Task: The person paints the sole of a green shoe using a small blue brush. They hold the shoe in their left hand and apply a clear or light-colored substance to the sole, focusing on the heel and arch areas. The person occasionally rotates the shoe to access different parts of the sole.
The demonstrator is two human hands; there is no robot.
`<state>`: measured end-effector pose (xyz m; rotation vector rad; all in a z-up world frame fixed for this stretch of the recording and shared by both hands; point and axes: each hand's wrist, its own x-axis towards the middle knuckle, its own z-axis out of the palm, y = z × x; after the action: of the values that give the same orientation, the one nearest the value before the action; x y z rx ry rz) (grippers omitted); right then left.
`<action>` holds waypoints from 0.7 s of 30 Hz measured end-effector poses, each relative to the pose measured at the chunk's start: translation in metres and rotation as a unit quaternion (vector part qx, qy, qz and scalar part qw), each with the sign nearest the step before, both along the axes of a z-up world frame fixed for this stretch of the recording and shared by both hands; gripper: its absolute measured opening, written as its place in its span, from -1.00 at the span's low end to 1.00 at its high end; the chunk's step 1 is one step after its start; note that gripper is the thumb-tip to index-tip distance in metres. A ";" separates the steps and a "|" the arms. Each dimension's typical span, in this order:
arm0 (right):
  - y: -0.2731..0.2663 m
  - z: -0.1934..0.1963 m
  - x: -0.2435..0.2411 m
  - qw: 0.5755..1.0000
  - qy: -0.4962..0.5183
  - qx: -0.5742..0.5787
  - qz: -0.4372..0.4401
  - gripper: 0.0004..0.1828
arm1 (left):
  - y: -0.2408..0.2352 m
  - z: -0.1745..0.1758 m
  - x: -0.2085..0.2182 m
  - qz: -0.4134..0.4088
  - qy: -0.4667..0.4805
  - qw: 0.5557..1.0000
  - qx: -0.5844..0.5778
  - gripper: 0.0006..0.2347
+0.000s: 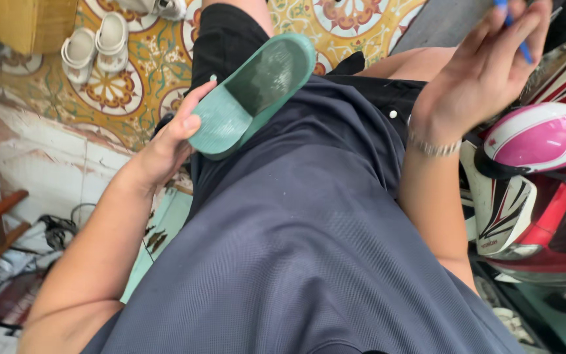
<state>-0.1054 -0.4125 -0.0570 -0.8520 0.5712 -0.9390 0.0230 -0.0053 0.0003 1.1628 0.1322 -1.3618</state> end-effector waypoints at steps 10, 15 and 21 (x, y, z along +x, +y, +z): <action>0.124 0.023 -0.034 0.966 0.165 -0.055 0.191 -0.84 | -0.019 0.007 -0.005 -0.043 -0.029 0.987 0.150 -0.11; 0.124 0.016 -0.032 0.940 0.225 -0.101 0.235 -0.82 | -0.019 0.012 -0.007 -0.050 -0.049 0.986 0.150 -0.10; 0.122 0.021 -0.032 0.938 0.191 -0.239 0.163 -0.86 | -0.016 0.003 -0.015 -0.006 -0.086 0.993 0.078 -0.11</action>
<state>-0.1372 -0.2902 -0.0355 -1.5414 0.5145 -0.6103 0.0077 -0.0216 0.0030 1.4089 0.1086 -1.2725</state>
